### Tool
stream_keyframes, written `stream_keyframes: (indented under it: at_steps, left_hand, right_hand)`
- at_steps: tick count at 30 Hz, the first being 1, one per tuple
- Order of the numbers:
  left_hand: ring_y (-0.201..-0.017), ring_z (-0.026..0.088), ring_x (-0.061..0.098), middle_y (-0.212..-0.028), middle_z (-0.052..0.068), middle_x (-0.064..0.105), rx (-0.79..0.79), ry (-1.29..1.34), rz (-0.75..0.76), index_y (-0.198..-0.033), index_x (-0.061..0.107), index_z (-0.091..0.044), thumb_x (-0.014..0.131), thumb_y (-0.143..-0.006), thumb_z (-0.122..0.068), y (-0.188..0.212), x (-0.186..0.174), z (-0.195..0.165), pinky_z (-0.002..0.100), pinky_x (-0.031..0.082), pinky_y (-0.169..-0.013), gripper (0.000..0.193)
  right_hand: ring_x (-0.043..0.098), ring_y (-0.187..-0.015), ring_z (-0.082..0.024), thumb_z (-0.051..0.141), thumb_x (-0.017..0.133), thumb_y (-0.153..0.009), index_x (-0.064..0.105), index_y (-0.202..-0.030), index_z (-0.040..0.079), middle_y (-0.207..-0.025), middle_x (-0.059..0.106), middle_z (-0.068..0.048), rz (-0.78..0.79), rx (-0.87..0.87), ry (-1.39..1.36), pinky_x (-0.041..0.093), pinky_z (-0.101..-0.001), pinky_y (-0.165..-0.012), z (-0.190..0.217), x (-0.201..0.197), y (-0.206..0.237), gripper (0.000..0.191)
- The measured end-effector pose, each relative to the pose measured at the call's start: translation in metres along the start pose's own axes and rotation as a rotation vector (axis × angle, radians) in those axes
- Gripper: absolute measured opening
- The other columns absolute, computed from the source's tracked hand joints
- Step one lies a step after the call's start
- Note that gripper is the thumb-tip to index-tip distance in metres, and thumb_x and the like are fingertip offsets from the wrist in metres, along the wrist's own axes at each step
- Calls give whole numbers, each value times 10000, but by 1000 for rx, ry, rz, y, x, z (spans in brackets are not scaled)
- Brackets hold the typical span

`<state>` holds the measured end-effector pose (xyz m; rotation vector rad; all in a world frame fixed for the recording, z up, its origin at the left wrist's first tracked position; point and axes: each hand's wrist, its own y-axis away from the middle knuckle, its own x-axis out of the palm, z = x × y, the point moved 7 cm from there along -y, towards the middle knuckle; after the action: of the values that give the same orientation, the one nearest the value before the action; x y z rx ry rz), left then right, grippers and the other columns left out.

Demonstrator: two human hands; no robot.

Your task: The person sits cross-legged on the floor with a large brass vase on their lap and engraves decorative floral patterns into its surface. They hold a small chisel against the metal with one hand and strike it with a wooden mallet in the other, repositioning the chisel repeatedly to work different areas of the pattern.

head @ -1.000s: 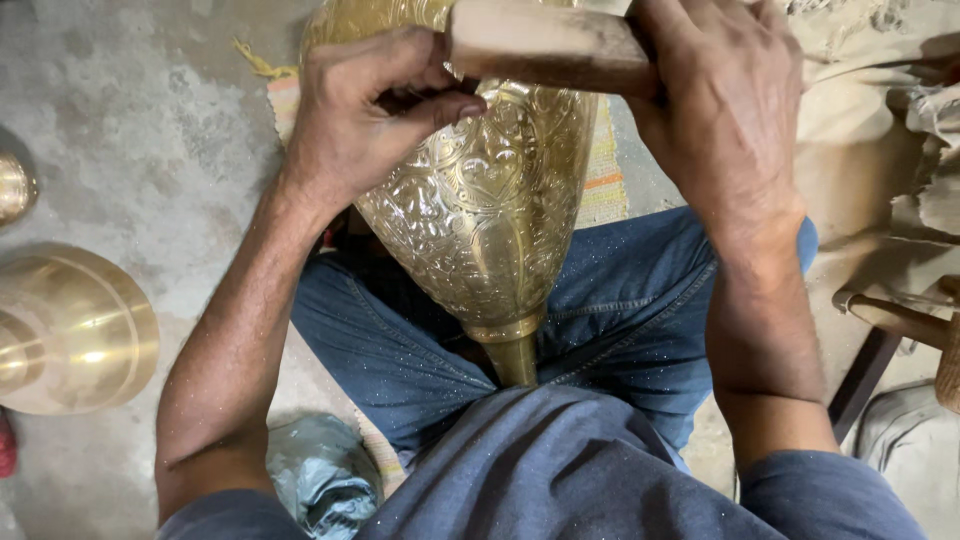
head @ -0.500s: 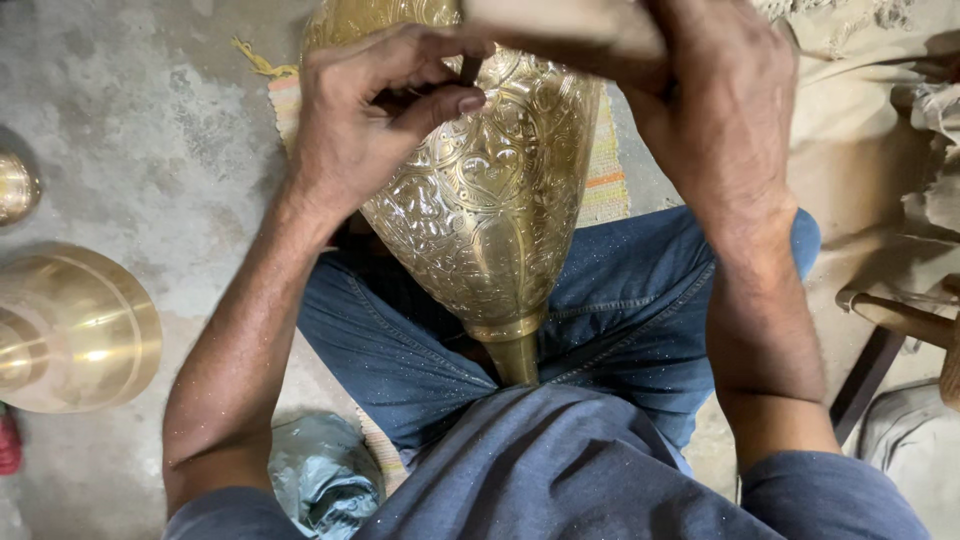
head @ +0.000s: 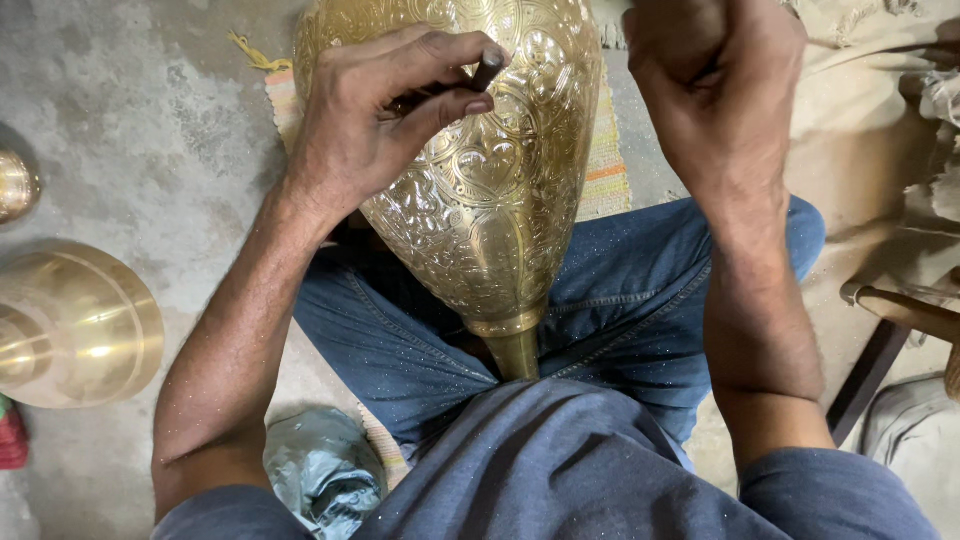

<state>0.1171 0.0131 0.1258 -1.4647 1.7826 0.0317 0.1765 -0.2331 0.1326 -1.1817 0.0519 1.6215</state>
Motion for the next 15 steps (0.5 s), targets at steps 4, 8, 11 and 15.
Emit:
stream_keyframes:
  at_steps: [4, 8, 11, 15]
  left_hand:
    - [-1084, 186, 776, -1235, 88, 748, 8, 4, -1, -1323, 672, -61, 790, -1054, -89, 0, 0, 1, 302, 675, -940, 295]
    - [-1048, 183, 772, -1205, 85, 754, 18, -61, 12, -1331, 689, -65, 798, -1037, -97, 1, 1, 1, 299, 672, -914, 315]
    - [-1049, 176, 778, -1195, 79, 759, 1, -39, 6, -1335, 692, -68, 799, -1052, -113, 2, 1, 1, 294, 672, -913, 306]
    - [-1064, 170, 788, -1224, 80, 765, -39, 20, -11, -1251, 700, -60, 798, -1070, -107, 1, -1, 2, 287, 683, -926, 211]
  right_hand:
    - [599, -668, -247, -2, 851, -1033, 580, -1054, -64, -796, 602, -149, 8, -12, 34, 473, -369, -614, -1, 4, 2, 279]
    - [624, -672, -224, -16, 809, -1043, 575, -1087, -58, -796, 626, -131, 51, 6, -44, 492, -344, -596, 0, 6, 1, 242]
    - [624, -664, -253, 37, 803, -1025, 579, -1072, -40, -778, 627, -135, 82, 123, -49, 493, -373, -600, -4, 6, -1, 241]
    - [612, -648, -321, 152, 807, -986, 589, -1024, -9, -741, 616, -152, 144, 355, -30, 488, -444, -617, -11, 5, 3, 274]
